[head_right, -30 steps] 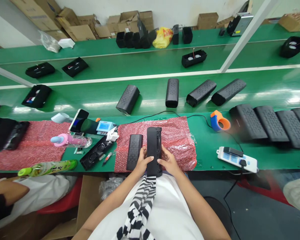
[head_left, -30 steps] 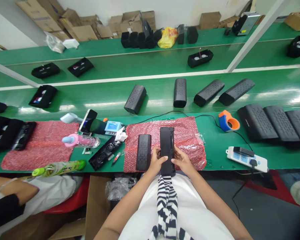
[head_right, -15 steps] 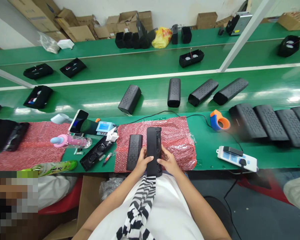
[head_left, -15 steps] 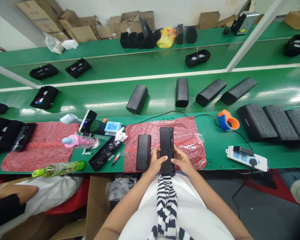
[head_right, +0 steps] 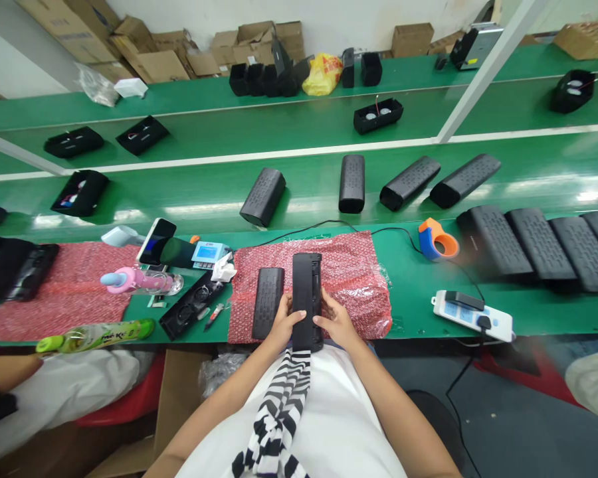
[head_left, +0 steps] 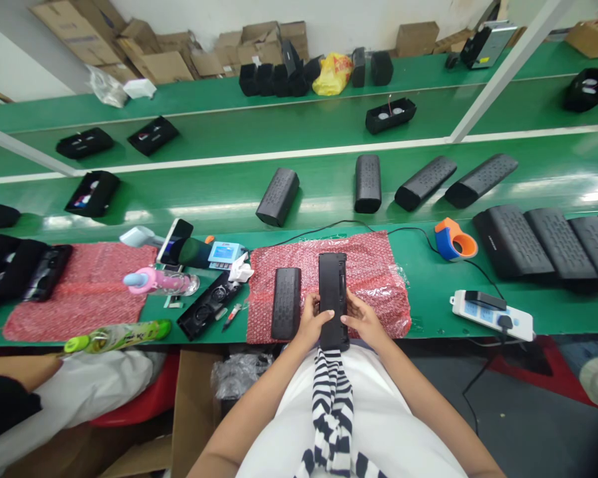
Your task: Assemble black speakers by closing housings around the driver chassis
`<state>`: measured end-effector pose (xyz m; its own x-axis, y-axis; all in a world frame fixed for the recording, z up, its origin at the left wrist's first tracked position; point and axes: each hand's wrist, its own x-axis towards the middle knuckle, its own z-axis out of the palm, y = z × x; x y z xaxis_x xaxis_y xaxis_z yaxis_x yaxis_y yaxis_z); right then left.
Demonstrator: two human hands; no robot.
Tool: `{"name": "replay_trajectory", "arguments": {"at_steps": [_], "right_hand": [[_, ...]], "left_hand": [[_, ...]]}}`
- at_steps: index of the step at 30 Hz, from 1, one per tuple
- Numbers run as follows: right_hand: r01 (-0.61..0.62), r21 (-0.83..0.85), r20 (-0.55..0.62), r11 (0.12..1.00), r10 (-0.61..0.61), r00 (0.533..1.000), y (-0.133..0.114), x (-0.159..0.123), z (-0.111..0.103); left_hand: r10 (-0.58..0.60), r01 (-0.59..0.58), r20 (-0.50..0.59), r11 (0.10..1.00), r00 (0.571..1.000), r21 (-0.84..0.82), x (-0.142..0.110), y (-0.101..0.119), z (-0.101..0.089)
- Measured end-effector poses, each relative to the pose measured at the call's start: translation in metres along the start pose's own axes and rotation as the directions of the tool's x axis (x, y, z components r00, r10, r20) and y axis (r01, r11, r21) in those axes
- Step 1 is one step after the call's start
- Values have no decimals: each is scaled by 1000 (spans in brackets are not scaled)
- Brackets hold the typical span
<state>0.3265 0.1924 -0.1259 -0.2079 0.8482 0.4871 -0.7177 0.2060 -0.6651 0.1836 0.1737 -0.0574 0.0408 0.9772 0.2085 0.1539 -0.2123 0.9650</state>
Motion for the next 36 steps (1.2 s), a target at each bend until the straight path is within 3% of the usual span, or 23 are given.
{"name": "replay_trajectory", "arguments": {"at_steps": [19,25,36], "right_hand": [[4,-3,-3,1000,-4,1000,0,-1,-3],[-27,0,-21,1000,27,999,-3,-1,-2],[6,-1,-5,1000,-6,1000,-1,-1,-3]], "left_hand": [[-5,5,-18,1000,1000,17,-1,1,2],[-29,32,-87,999,996,26,-2,7,5],[-48,50,-62,998,997,30,-1,6,5]]}}
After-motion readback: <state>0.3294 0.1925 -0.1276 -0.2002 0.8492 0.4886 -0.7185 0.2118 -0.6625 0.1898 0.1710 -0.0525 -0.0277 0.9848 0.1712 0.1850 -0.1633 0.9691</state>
